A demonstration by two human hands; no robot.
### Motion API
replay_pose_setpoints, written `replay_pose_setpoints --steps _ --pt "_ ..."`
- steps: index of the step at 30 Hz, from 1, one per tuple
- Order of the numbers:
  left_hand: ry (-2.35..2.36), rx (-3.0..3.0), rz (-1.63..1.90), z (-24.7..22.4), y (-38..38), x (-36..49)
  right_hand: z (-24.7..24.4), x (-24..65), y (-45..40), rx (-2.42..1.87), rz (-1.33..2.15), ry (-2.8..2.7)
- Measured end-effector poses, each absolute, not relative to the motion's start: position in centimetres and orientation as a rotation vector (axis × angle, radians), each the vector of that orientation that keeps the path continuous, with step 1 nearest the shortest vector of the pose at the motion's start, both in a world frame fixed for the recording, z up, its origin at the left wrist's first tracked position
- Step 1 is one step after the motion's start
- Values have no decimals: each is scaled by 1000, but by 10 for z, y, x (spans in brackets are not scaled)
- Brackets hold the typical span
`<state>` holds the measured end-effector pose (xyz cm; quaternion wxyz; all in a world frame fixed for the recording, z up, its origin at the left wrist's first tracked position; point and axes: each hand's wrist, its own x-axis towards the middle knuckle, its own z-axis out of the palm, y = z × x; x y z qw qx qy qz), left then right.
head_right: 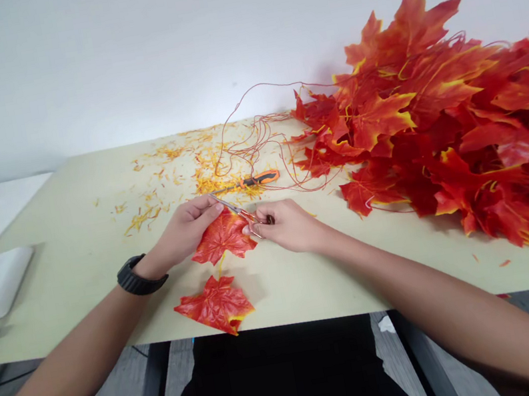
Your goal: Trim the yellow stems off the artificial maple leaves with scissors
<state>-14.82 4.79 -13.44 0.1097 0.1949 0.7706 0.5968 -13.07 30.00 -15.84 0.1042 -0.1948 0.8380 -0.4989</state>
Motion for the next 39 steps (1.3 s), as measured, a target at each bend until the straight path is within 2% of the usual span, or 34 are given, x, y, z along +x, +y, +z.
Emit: replay_pose_setpoints --steps 18,30,39 --pt "2274 577 1761 -134 48 -147 -148 -135 299 -396 -1700 2536" --pt "2285 478 1881 -134 49 -145 -140 -133 297 -25 -2088 1924" --pt "2298 510 1860 -141 51 -148 -144 -131 292 -4 -2272 1698"
